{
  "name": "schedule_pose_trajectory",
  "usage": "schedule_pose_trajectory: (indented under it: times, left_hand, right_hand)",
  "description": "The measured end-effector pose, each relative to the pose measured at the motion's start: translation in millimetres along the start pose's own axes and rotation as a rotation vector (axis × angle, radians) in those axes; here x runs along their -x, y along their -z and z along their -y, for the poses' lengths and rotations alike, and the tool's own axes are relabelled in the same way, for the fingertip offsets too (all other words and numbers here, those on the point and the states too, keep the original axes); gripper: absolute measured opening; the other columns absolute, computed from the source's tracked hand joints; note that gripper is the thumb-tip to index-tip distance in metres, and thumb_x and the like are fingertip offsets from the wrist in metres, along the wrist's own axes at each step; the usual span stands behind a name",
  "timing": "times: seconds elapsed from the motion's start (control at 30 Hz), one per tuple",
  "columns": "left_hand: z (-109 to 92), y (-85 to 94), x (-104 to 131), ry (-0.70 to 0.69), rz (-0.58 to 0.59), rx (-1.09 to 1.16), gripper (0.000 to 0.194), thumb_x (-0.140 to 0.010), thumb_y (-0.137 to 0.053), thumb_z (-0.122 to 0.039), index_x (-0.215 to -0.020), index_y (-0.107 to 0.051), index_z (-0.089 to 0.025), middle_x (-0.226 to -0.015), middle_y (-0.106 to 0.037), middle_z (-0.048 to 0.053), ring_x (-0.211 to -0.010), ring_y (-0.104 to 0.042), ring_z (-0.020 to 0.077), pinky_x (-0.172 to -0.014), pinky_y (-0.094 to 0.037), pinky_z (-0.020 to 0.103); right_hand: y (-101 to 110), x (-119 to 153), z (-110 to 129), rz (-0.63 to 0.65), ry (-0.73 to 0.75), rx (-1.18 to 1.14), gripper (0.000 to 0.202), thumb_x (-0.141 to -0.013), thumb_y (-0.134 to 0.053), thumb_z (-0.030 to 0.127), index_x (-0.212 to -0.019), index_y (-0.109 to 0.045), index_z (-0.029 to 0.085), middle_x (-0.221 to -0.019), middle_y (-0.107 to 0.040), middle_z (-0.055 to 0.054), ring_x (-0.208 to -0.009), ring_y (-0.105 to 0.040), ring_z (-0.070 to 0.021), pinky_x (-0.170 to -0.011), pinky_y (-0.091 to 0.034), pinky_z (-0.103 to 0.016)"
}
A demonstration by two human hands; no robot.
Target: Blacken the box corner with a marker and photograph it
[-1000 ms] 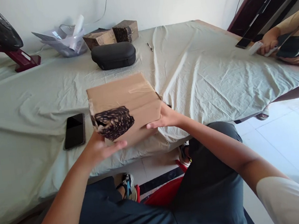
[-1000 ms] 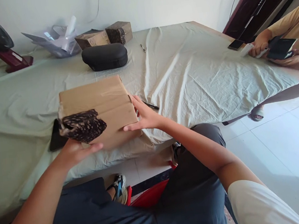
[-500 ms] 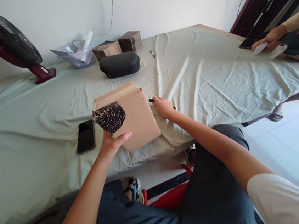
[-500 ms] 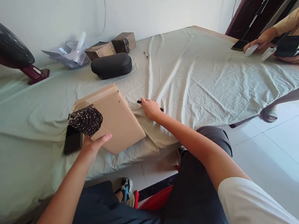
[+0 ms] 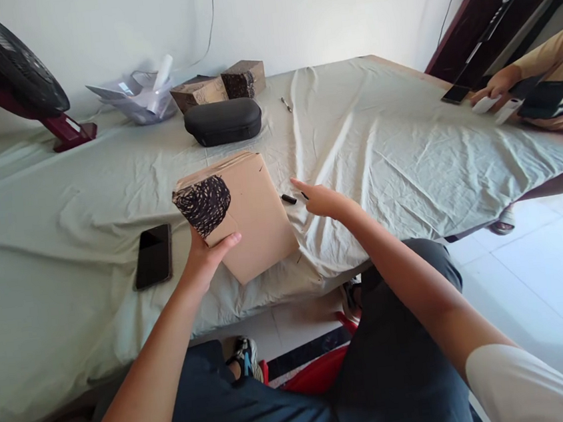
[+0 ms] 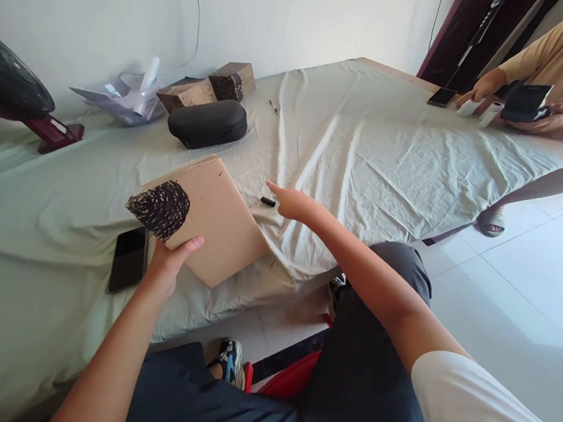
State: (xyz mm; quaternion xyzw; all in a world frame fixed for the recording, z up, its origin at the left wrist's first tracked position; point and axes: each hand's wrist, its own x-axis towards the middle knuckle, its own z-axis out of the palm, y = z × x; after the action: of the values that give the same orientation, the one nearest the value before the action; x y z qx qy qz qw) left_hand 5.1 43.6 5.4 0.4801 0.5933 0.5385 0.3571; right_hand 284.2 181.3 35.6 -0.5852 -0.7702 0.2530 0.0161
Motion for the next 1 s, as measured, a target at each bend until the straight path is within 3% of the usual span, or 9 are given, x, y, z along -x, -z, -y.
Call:
schedule_pose_trajectory:
  times: [0.1, 0.2, 0.3, 0.43, 0.53, 0.6, 0.73, 0.83, 1.0]
  left_hand:
    - [-4.5, -4.3, -4.0, 0.007, 0.015, 0.008, 0.093, -0.071, -0.097, -0.054, -0.153, -0.058, -0.030, -0.144, -0.076, 0.017, -0.145, -0.071, 0.0451, -0.128, -0.055, 0.070]
    - [-6.2, -6.6, -5.5, -0.008, 0.025, 0.011, 0.101, -0.071, -0.096, -0.053, -0.159, -0.053, -0.030, -0.149, -0.073, 0.018, -0.147, -0.070, 0.0456, -0.129, -0.053, 0.071]
    - [-6.3, -6.1, -3.5, -0.009, 0.045, 0.009, 0.107, -0.073, -0.096, -0.053, -0.166, -0.049, -0.031, -0.152, -0.072, 0.018, -0.147, -0.069, 0.0459, -0.129, -0.052, 0.072]
    - [-8.5, -7.1, 4.3, -0.009, 0.062, 0.004, 0.105, -0.077, -0.097, -0.054, -0.166, -0.050, -0.029, -0.155, -0.070, 0.018, -0.148, -0.068, 0.0470, -0.130, -0.051, 0.071]
    - [-12.5, -11.2, 11.2, 0.025, 0.092, 0.044, 0.102, -0.079, -0.097, -0.056, -0.165, -0.051, -0.025, -0.160, -0.068, 0.020, -0.156, -0.062, 0.0478, -0.136, -0.046, 0.070]
    - [-14.8, -14.2, 14.8, 0.033, 0.108, 0.065, 0.102, -0.081, -0.096, -0.056, -0.166, -0.050, -0.027, -0.165, -0.066, 0.018, -0.162, -0.058, 0.0470, -0.139, -0.042, 0.069]
    - [-16.6, -18.3, 19.8, 0.010, 0.108, 0.061, 0.099, -0.079, -0.097, -0.050, -0.166, -0.052, -0.034, -0.167, -0.063, 0.010, -0.166, -0.053, 0.0448, -0.142, -0.040, 0.066]
    - [-19.2, -20.2, 22.5, 0.025, 0.107, 0.061, 0.100, -0.076, -0.098, -0.049, -0.164, -0.053, -0.033, -0.166, -0.063, 0.010, -0.163, -0.056, 0.0462, -0.140, -0.043, 0.066]
    - [-27.3, -22.0, 24.3, 0.045, 0.116, 0.051, 0.100, -0.076, -0.095, -0.052, -0.163, -0.051, -0.030, -0.167, -0.062, 0.011, -0.163, -0.054, 0.0468, -0.140, -0.043, 0.066]
  right_hand:
    - [27.1, 2.5, -10.4, 0.076, -0.045, -0.405, 0.046, -0.090, -0.061, 0.002, -0.126, -0.087, 0.013, -0.106, -0.086, -0.015, -0.069, -0.077, -0.0192, -0.051, -0.046, -0.024]
    - [45.8, 2.2, -19.8, 0.078, 0.047, -0.832, 0.014, -0.086, -0.067, 0.013, -0.092, -0.079, 0.011, -0.113, -0.086, -0.019, -0.070, -0.079, -0.0189, -0.044, -0.043, -0.022]
    - [48.3, 4.5, -19.2, 0.038, 0.308, -1.168, 0.024, -0.084, -0.074, 0.028, -0.105, -0.074, 0.017, -0.132, -0.084, -0.017, -0.089, -0.084, -0.0217, -0.051, -0.053, -0.021]
    - [29.6, 15.9, 7.9, -0.103, 0.746, -1.235, 0.052, -0.086, -0.085, 0.059, -0.125, -0.065, 0.030, -0.156, -0.072, -0.008, -0.099, -0.083, -0.0212, -0.064, -0.062, -0.029]
    - [14.1, 30.6, 36.9, 0.061, 0.988, -1.183, 0.075, -0.086, -0.090, 0.075, -0.141, -0.055, 0.037, -0.133, -0.080, -0.004, -0.080, -0.077, -0.0172, -0.063, -0.061, -0.030]
    - [6.9, 41.6, 53.2, 0.045, 1.134, -1.066, 0.072, -0.093, -0.083, 0.083, -0.136, -0.059, 0.031, -0.111, -0.081, -0.004, -0.079, -0.074, -0.0173, -0.070, -0.062, -0.032]
    - [-10.6, 53.1, 70.9, -0.356, 1.178, -0.679, 0.043, -0.119, -0.053, 0.062, -0.118, -0.074, 0.025, -0.088, -0.073, -0.001, -0.083, -0.069, -0.0188, -0.088, -0.060, -0.038]
    - [-31.4, 44.7, 75.2, -0.847, 1.166, -0.579, 0.040, -0.115, -0.040, 0.053, -0.111, -0.068, 0.025, -0.075, -0.064, 0.001, -0.067, -0.055, -0.0195, -0.085, -0.054, -0.045]
    - [-47.1, 30.4, 78.7, -1.036, 1.284, -0.496, 0.010, -0.102, -0.050, 0.032, -0.099, -0.057, 0.025, -0.069, -0.051, 0.006, -0.058, -0.045, -0.0160, -0.085, -0.042, -0.044]
